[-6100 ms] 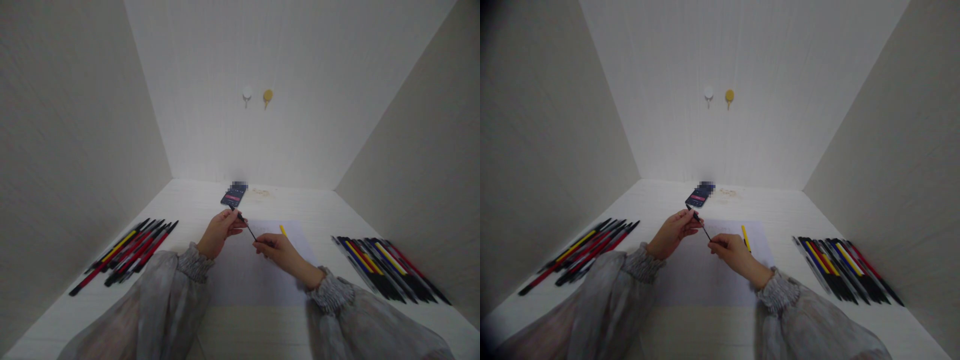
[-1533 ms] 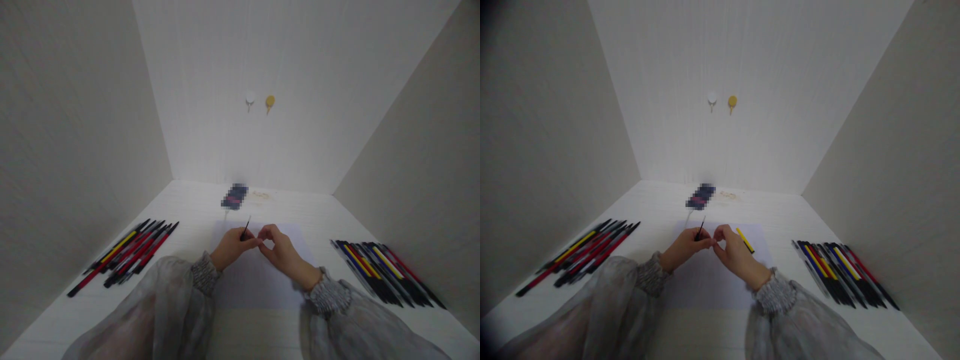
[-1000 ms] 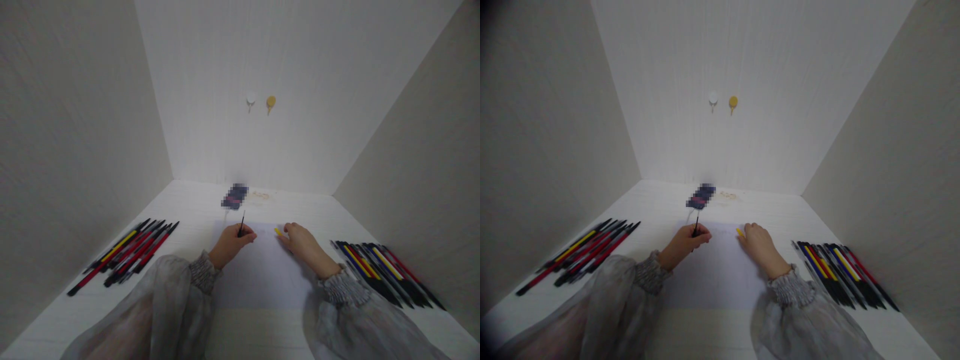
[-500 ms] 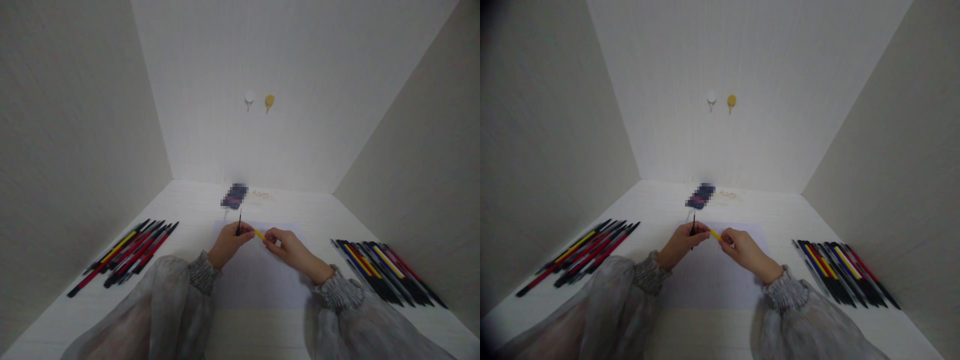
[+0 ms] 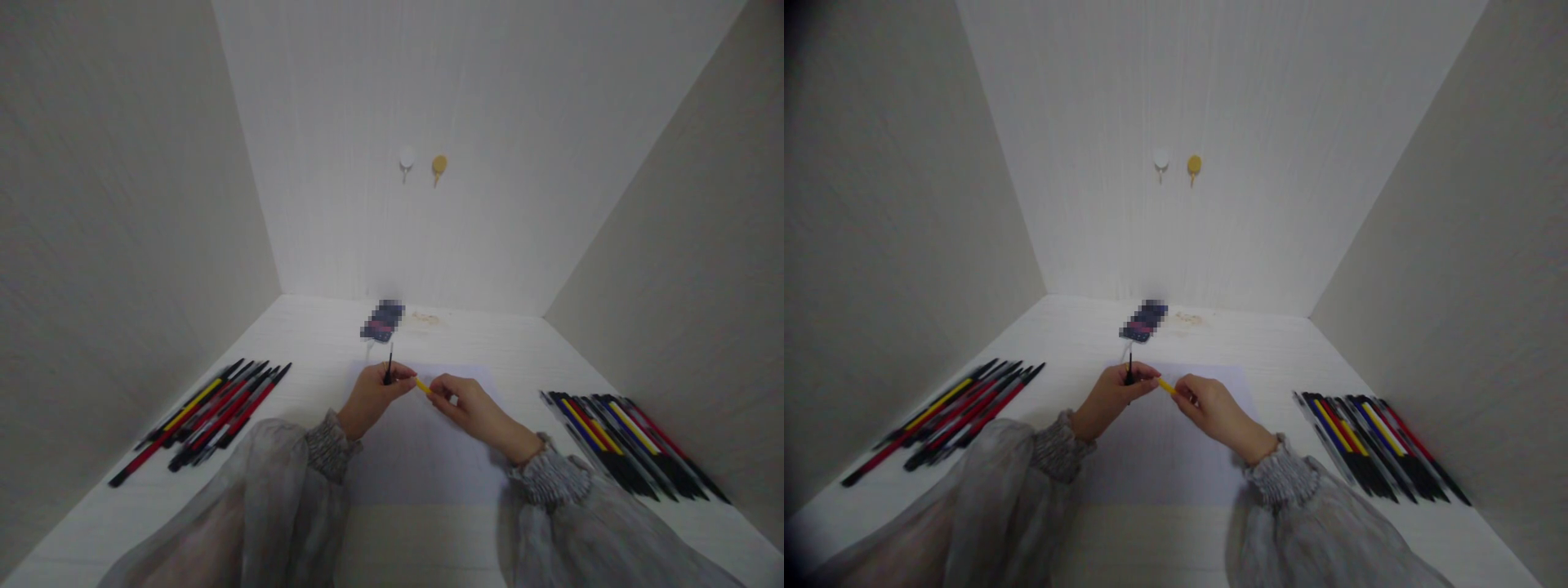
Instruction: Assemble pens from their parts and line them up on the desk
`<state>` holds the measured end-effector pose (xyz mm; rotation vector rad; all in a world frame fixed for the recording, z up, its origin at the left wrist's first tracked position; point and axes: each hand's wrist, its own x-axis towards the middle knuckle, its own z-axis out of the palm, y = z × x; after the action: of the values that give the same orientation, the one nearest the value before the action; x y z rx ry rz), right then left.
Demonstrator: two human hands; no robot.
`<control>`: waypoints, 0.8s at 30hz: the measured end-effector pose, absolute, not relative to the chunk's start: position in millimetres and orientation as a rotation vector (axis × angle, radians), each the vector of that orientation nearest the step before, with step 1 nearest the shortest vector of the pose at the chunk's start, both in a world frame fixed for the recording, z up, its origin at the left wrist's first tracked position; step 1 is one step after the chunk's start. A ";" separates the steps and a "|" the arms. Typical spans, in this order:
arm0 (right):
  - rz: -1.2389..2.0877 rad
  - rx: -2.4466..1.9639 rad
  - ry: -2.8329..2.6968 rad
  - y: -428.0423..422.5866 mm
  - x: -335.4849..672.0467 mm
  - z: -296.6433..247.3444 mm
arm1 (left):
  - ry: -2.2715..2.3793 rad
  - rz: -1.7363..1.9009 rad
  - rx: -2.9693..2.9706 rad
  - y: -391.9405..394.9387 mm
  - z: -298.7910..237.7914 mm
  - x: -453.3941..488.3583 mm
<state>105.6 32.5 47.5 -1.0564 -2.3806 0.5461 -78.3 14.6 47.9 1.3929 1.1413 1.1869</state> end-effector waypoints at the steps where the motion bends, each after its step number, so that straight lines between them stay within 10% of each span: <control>1: 0.548 -1.051 -2.381 32.3 105.3 47.8 | 1.150 1.189 1.400 14.7 47.7 -78.5; 24: 0.695 -0.964 -2.279 23.7 100.1 54.0 | 1.060 1.207 1.436 10.5 53.0 -78.8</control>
<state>100.1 23.7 54.0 -0.9636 -2.2786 0.6946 -78.8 10.5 53.0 1.4361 1.0599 1.2068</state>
